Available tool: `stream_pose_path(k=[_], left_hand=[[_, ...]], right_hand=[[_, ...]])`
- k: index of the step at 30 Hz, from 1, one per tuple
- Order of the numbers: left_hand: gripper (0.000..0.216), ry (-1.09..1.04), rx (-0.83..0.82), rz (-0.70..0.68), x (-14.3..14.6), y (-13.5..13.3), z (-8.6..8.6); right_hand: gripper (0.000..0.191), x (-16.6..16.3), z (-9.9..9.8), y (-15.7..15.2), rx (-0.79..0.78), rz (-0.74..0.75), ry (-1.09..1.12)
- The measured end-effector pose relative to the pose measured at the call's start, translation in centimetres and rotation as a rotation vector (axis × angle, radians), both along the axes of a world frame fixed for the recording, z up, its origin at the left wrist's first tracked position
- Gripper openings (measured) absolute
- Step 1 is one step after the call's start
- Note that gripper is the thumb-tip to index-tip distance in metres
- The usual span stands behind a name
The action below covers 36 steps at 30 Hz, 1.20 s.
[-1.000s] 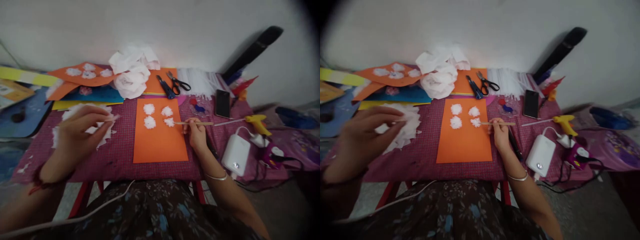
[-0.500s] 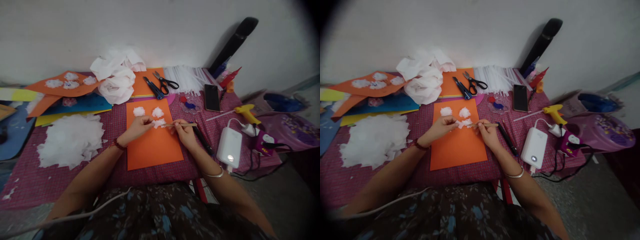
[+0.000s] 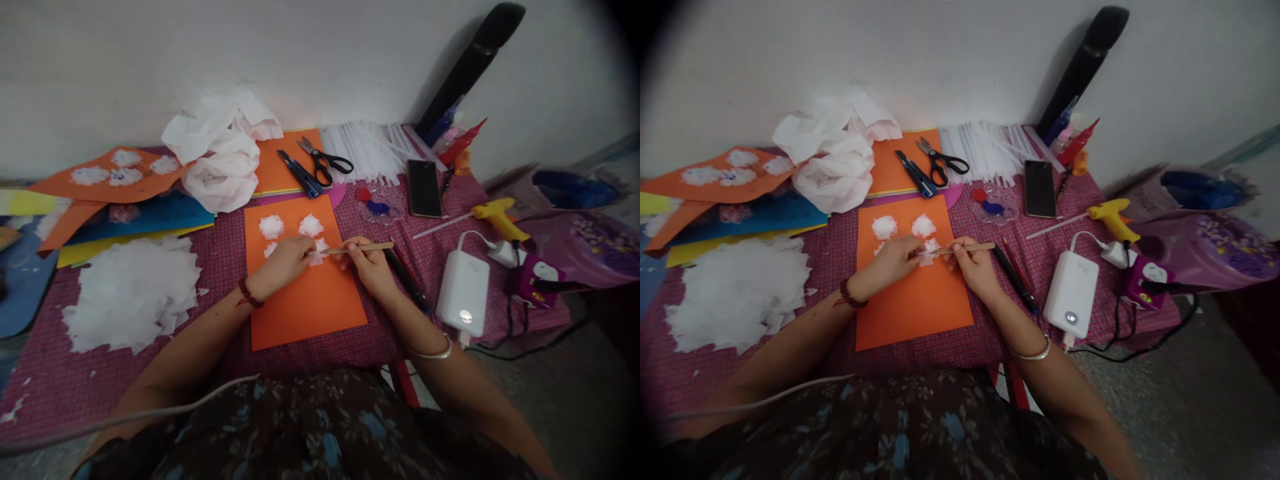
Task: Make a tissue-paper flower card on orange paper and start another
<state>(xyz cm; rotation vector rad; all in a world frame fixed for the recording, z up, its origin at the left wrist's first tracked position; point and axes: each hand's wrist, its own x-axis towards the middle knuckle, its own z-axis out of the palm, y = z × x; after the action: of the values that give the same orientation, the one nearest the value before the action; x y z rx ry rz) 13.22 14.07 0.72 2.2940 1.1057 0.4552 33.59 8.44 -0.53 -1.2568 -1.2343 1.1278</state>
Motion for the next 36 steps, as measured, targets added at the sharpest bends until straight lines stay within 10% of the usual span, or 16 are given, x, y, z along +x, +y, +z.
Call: stream_pose_path(k=[11,30,36], left_hand=[[0.016,-0.076,-0.062,0.076,0.1,0.0,-0.6],[0.012,-0.101,-0.056,0.067,0.3,-0.3,-0.4],[0.014,-0.13,-0.037,0.078,0.3,-0.4,-0.3]], right_hand=[[0.034,-0.3,0.0,-1.0,0.048,0.036,0.013],[0.019,-1.8,1.3,-3.3,0.444,0.342,-1.144],[0.019,-1.4,0.9,-2.9,0.404,0.236,-0.808]])
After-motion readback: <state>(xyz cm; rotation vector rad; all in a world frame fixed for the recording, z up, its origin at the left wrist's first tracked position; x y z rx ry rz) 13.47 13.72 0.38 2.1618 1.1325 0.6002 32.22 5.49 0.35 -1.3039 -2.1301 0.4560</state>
